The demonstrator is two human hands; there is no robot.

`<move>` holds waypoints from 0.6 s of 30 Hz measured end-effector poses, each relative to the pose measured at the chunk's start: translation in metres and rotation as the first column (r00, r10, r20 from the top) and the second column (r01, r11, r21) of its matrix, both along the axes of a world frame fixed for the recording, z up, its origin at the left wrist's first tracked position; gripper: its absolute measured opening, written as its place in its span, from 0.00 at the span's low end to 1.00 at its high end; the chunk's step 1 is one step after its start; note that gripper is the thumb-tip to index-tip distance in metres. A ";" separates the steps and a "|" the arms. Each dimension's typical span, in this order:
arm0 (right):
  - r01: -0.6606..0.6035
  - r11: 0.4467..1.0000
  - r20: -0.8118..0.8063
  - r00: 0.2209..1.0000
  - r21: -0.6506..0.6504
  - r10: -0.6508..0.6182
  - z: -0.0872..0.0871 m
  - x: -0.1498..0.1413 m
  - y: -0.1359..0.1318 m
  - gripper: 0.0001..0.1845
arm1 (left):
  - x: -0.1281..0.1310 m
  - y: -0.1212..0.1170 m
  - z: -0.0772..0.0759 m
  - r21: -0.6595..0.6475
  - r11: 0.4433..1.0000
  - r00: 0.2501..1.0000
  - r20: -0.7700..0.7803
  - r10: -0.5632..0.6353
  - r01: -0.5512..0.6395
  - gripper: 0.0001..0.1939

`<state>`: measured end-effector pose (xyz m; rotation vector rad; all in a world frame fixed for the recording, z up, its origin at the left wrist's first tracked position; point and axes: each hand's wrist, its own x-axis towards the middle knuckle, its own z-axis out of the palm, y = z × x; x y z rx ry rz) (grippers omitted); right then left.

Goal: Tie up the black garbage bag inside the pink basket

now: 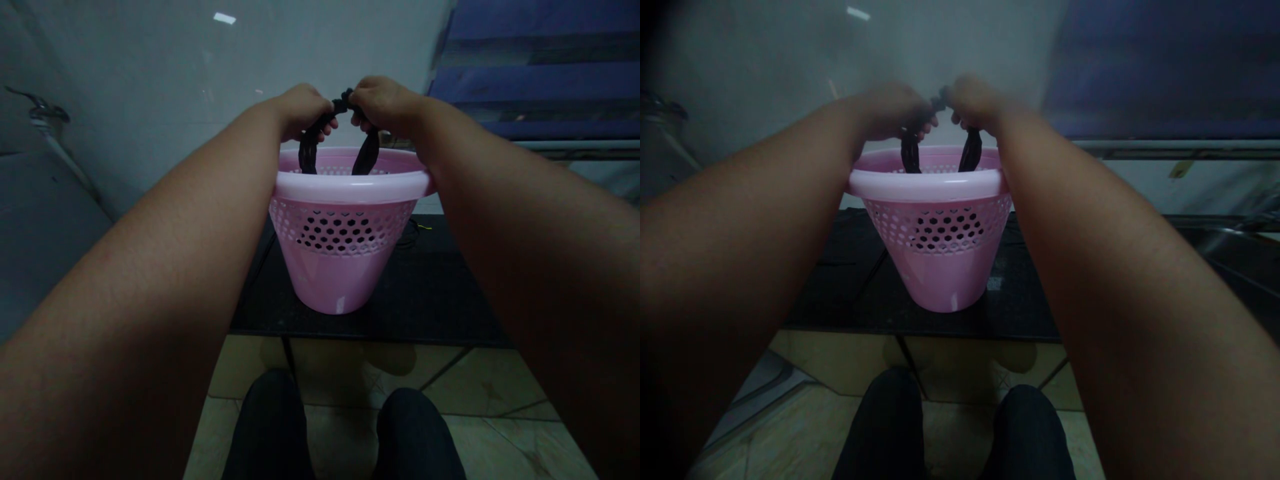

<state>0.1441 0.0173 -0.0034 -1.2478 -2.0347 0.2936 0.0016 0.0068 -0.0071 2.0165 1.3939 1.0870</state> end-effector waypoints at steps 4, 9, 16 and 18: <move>0.049 0.996 0.023 0.998 0.075 -0.050 0.001 -0.001 -0.004 0.10 | -0.003 0.004 0.000 0.034 0.999 0.998 -0.055 -0.028 0.029 0.07; 0.038 0.991 0.075 0.996 0.128 -0.048 0.002 0.001 0.000 0.11 | -0.002 -0.004 0.000 0.055 0.998 0.996 -0.091 -0.003 0.008 0.08; -0.013 0.993 -0.084 0.996 0.120 0.024 0.000 0.000 0.009 0.14 | -0.001 -0.004 0.001 0.041 0.999 0.999 -0.050 -0.004 0.006 0.08; -0.001 0.993 -0.098 0.995 0.119 0.013 0.000 0.000 0.008 0.17 | -0.002 -0.003 0.001 0.052 0.999 0.999 -0.044 -0.010 0.012 0.08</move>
